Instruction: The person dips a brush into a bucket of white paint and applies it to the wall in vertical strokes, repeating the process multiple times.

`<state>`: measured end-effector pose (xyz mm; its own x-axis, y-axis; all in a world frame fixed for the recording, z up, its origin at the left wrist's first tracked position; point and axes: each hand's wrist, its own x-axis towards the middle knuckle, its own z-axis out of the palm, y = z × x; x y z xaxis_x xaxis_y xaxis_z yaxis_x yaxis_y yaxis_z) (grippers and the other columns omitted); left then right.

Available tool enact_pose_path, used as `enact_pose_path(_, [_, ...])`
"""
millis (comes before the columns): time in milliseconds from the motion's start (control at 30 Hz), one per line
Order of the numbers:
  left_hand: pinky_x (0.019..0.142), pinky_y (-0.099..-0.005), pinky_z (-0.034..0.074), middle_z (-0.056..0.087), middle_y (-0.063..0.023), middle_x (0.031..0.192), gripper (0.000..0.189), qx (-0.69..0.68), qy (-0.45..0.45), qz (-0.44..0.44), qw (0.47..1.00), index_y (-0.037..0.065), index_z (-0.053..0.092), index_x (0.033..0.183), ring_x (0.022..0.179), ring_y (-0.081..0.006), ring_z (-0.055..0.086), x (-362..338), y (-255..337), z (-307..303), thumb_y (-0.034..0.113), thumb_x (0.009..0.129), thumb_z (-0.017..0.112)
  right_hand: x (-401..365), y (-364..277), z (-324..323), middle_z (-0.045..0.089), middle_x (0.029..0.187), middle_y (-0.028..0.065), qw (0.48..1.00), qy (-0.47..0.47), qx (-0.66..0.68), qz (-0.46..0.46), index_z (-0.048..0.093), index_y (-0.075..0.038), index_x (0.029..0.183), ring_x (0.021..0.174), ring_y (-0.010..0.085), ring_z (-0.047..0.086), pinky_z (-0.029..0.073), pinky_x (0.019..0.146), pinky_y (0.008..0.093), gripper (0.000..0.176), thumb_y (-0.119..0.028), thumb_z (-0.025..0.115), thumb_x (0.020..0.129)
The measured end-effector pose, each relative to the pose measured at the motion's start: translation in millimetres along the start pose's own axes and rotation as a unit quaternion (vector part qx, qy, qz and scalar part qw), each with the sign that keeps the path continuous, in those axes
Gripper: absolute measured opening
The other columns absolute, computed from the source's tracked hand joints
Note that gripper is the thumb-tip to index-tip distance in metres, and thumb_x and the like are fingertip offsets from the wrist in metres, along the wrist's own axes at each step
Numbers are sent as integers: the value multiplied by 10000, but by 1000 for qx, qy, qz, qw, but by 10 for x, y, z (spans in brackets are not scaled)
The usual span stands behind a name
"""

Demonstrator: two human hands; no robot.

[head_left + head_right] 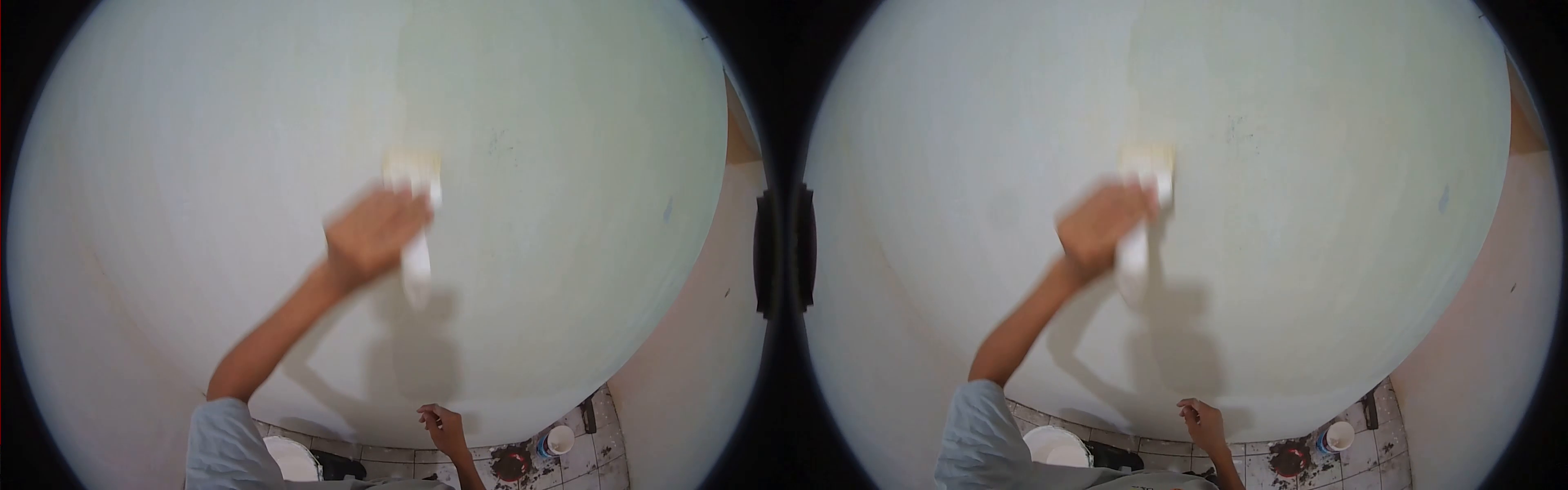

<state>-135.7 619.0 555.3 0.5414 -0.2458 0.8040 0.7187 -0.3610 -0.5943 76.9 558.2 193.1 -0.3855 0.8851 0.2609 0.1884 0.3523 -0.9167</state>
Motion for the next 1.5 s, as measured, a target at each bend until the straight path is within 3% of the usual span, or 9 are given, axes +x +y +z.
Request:
enact_pose_path(167, [684,-339,550,686,-69,922,177,-170,-125,-135,968,66,676,912,813,-220,663,-1097,1199,-177,16,742,670,-60,253,35,681,765,72,1000,-4,9,-14,661,-14,1016,643,125,640,514,592,258,165,-21,528,920])
enact_pose_path(367, [562,-392,476,603,-106,730,260,-260,-191,-276,905,85,644,969,631,-314,583,-706,673,106,35,721,704,-104,608,72,689,773,84,999,-39,19,32,660,-39,1018,666,138,664,528,633,274,162,-87,530,935])
enact_pose_path(500, [524,-368,462,612,-142,637,131,-220,-114,-194,949,17,587,740,567,-319,599,381,-48,91,59,722,710,-248,355,49,680,963,84,993,-42,55,96,649,-67,1137,847,199,617,492,761,347,363,-358,512,968])
enact_pose_path(700, [540,-292,455,677,-85,706,92,-22,112,32,993,17,680,819,563,-196,602,1545,-814,143,11,738,725,-281,679,145,669,875,63,971,10,151,185,661,-70,1098,728,168,580,486,655,330,333,-328,496,968])
enact_pose_path(733, [530,-391,444,595,-118,640,107,80,113,10,990,84,636,821,572,-309,560,1631,-897,107,91,736,701,-265,734,162,670,879,63,970,-1,153,190,660,-66,1100,728,168,579,485,657,332,334,-325,498,965])
enact_pose_path(800, [586,-284,487,683,-136,748,47,-22,107,-34,993,-2,670,857,639,-177,647,1688,-949,66,-5,815,651,-287,805,195,671,886,65,966,-21,157,204,657,-59,1105,727,168,578,484,661,336,337,-321,502,960])
enact_pose_path(967, [621,-342,563,700,-78,879,235,-12,77,97,992,89,686,888,746,-247,674,315,-471,229,-13,681,637,-196,470,238,672,880,75,990,-27,64,120,642,-48,1119,727,179,584,488,674,332,319,-278,503,947])
enact_pose_path(1233, [557,-325,517,655,-48,789,159,-219,-184,-165,944,103,633,794,659,-218,631,-335,189,-427,18,671,686,-214,259,320,673,854,65,993,-33,62,94,647,-47,1117,723,167,592,493,666,315,281,-224,517,942])
enact_pose_path(1500, [501,-350,448,643,-113,650,44,1,155,59,986,31,635,724,513,-294,580,1612,-1440,25,51,720,674,-139,619,84,668,862,31,991,9,109,73,657,-50,1105,730,142,580,490,665,303,320,-303,518,968])
